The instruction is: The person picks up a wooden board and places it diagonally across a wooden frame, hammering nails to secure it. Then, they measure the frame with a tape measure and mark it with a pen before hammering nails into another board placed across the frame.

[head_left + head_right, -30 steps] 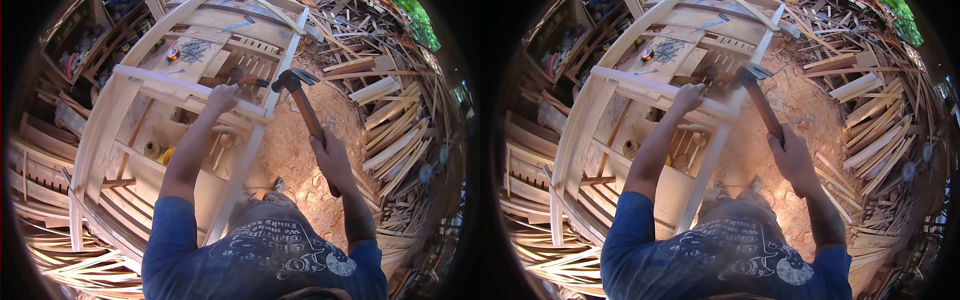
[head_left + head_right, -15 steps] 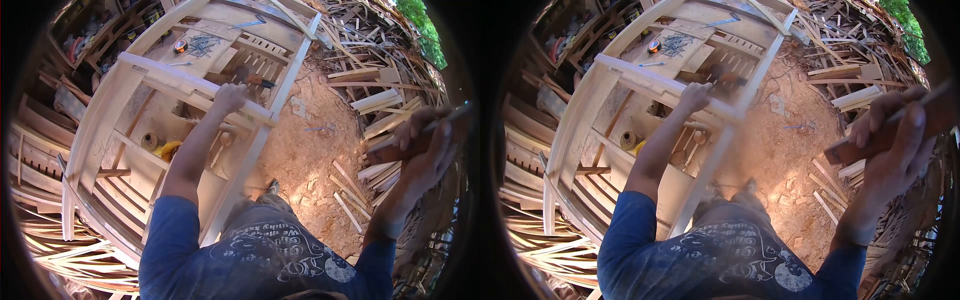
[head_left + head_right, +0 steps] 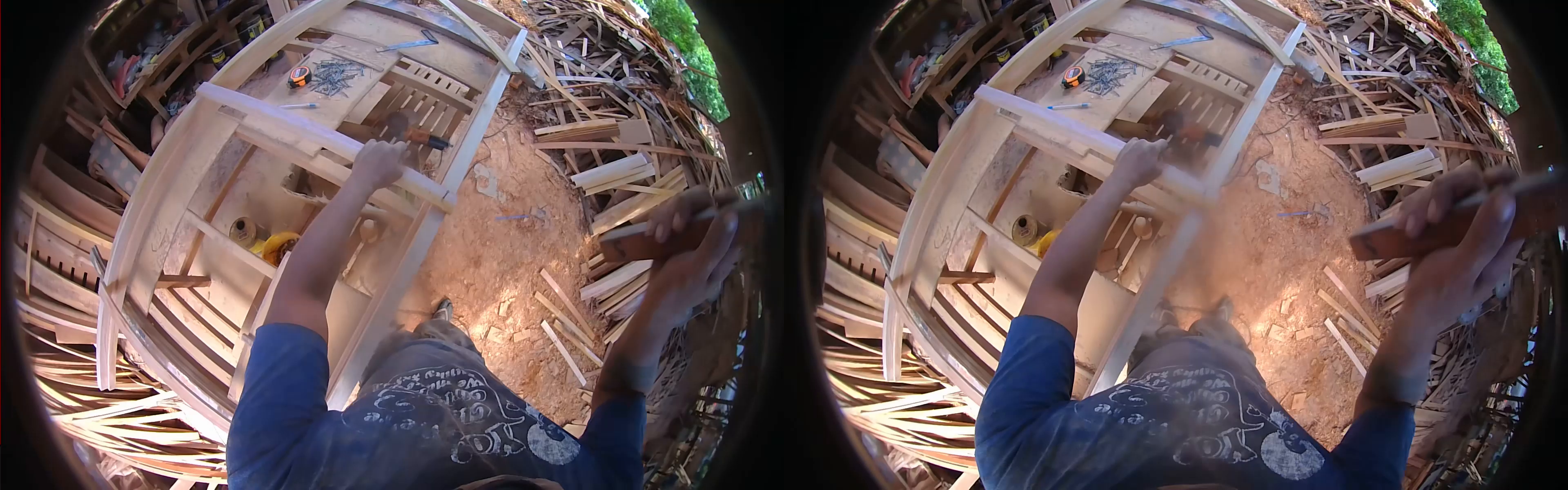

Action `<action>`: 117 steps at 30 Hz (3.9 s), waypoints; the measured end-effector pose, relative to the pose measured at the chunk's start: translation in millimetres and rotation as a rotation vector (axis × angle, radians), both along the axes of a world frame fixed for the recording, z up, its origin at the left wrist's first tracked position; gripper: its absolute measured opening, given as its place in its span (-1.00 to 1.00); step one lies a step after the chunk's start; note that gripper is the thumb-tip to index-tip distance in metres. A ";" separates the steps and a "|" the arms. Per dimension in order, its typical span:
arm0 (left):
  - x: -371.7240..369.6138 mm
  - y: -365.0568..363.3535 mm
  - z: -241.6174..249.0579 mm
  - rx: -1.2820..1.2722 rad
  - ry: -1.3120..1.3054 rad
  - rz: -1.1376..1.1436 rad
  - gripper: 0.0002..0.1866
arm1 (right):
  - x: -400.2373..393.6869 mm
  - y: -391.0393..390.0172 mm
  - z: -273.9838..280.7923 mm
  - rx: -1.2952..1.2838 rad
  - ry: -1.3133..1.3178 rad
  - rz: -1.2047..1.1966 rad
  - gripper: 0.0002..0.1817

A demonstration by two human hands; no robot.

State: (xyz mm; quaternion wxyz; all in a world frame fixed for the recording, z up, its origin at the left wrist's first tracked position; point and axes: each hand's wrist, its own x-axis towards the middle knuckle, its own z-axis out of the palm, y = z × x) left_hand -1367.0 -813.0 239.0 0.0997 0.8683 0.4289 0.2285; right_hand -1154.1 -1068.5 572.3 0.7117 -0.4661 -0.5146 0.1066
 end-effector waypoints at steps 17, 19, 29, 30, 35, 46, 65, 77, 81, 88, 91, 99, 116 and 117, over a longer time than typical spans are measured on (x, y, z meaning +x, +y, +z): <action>1.5 -1.6 1.4 -0.016 0.010 0.014 -0.72 | 25.2 -4.6 -162.3 -0.058 0.023 0.199 -0.75; 0.6 -4.2 2.1 -0.037 0.036 0.033 -0.71 | 37.5 -32.0 -253.1 -1.000 -0.735 0.130 -0.69; 2.7 -1.0 4.2 -0.039 0.025 0.045 -0.72 | 27.9 -2.1 -32.2 0.104 -0.036 0.100 -0.71; 2.5 -0.7 2.9 -0.031 0.010 0.041 -0.73 | 23.6 1.1 -46.5 0.242 0.027 0.262 -0.70; 3.8 5.6 -1.1 0.006 0.003 0.061 -0.77 | 28.0 -26.4 -249.9 -1.146 -0.574 0.159 -0.69; -0.3 -143.2 68.6 -0.214 -0.713 0.286 -0.79 | 68.2 -11.5 -264.2 -1.196 -0.489 0.169 -0.68; 54.5 -776.4 -40.3 -0.755 -0.559 1.391 -0.75 | 23.2 -95.8 -253.2 -0.988 -0.235 0.793 -0.62; 34.5 -1141.8 -211.8 -1.346 -1.101 1.943 -0.70 | -175.5 -278.0 -242.5 -0.987 -0.214 1.222 -0.68; -40.4 -1222.6 -207.7 -1.247 -1.193 2.006 -0.71 | -291.5 -358.5 -244.8 -1.148 0.006 1.358 -0.75; -206.4 -1289.2 -188.1 -0.942 -1.240 2.021 -0.75 | -447.7 -468.7 -213.6 -1.244 0.055 1.477 -0.79; -266.9 -1285.1 -206.8 -0.783 -1.328 2.000 -0.74 | -502.7 -499.1 -206.9 -1.230 0.074 1.448 -0.79; -429.9 -1301.3 -289.8 -0.824 -0.830 1.688 -0.65 | -654.7 -518.6 -237.2 -1.361 0.252 1.343 -0.77; -1013.7 -1156.6 -284.2 -1.354 -0.271 1.040 -0.73 | -720.3 -558.7 -198.6 -1.096 0.603 0.523 -0.82; -1015.9 -1093.1 -237.1 -1.403 -0.350 1.082 -0.74 | -719.0 -568.7 -200.7 -1.049 0.616 0.406 -0.82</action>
